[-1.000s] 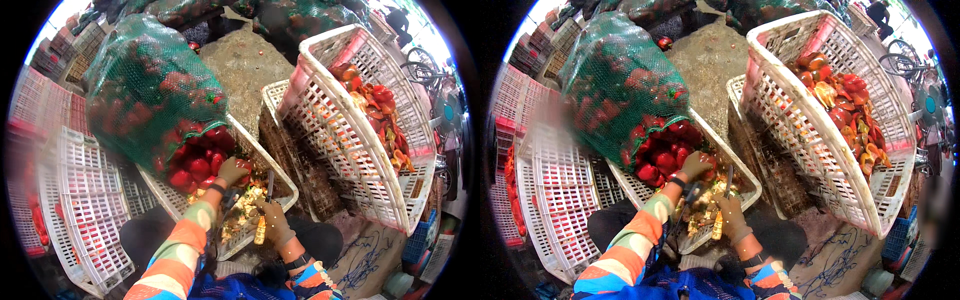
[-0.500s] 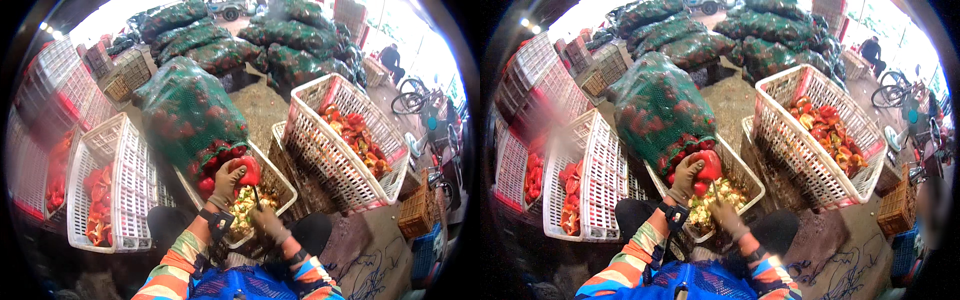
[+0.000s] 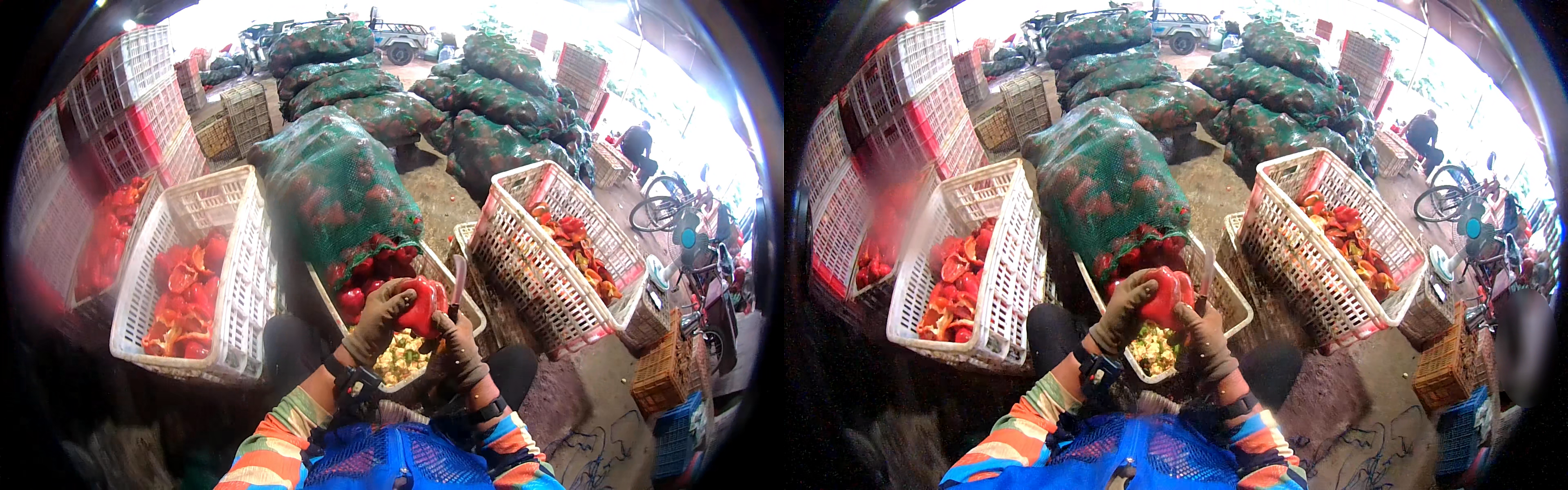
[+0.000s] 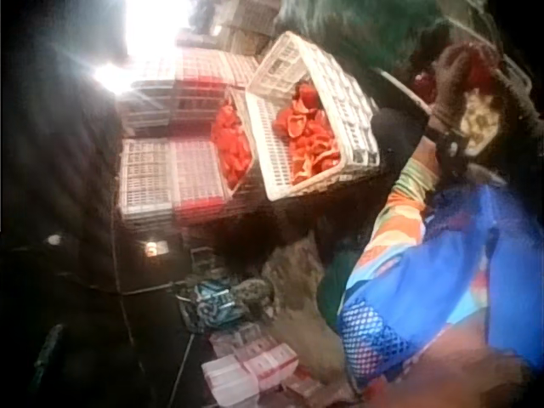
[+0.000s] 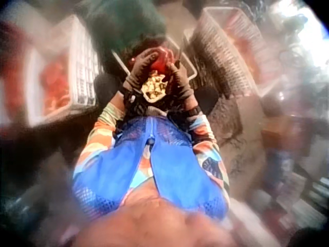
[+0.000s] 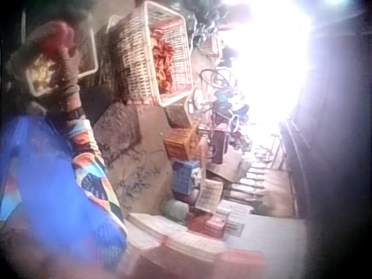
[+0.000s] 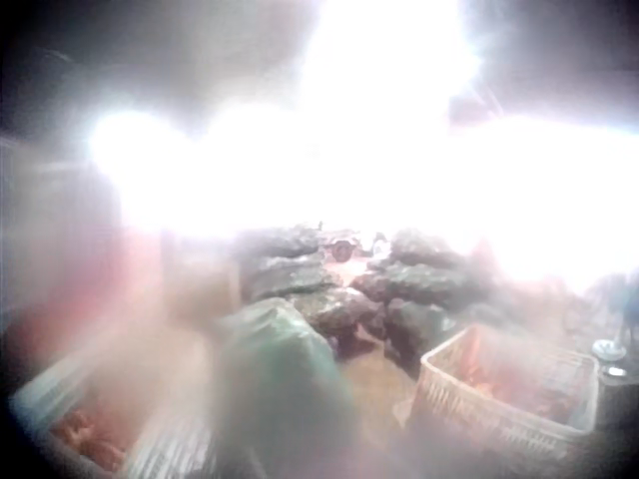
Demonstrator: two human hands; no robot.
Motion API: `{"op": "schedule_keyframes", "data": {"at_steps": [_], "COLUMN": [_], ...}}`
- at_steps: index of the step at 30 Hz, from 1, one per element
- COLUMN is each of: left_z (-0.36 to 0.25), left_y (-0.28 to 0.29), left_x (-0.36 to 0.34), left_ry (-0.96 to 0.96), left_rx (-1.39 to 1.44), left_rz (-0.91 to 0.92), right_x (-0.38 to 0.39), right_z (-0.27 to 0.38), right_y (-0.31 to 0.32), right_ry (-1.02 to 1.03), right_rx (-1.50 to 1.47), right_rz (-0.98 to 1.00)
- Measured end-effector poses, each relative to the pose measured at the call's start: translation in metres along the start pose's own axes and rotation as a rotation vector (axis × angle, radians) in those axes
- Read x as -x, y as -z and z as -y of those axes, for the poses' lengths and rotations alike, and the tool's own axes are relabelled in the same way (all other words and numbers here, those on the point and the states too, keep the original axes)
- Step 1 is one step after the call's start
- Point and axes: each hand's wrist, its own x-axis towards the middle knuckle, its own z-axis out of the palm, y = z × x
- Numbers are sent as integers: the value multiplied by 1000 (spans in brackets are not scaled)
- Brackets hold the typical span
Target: The person cuts open a large green mesh bag filled with red bell peppers using a knife. They then pick up individual peppers, cut off the tops, and remove the seeds and stems, placing the cleaned peppers into a white plastic crate.
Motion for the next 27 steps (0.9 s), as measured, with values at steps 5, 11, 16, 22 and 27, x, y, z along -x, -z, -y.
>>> {"op": "schedule_keyframes", "data": {"at_steps": [5, 11, 16, 22, 27], "left_z": [13, 35, 35, 38, 32], "left_y": [9, 34, 21, 44, 52], "left_x": [19, 30, 36, 15, 8], "left_ry": [69, 210, 284, 166, 184], "left_rx": [83, 349, 511, 605, 547], "left_rz": [-50, 53, -90, -162, -134], "right_x": [21, 26, 21, -2, -6], "right_z": [-12, -31, -33, -8, 2], "right_y": [-15, -1, 9, 10, -25], "right_ry": [2, -197, -215, 231, 870], "right_rx": [-73, -440, -687, 189, 946], "right_rz": [-36, 122, 155, -334, 41]}}
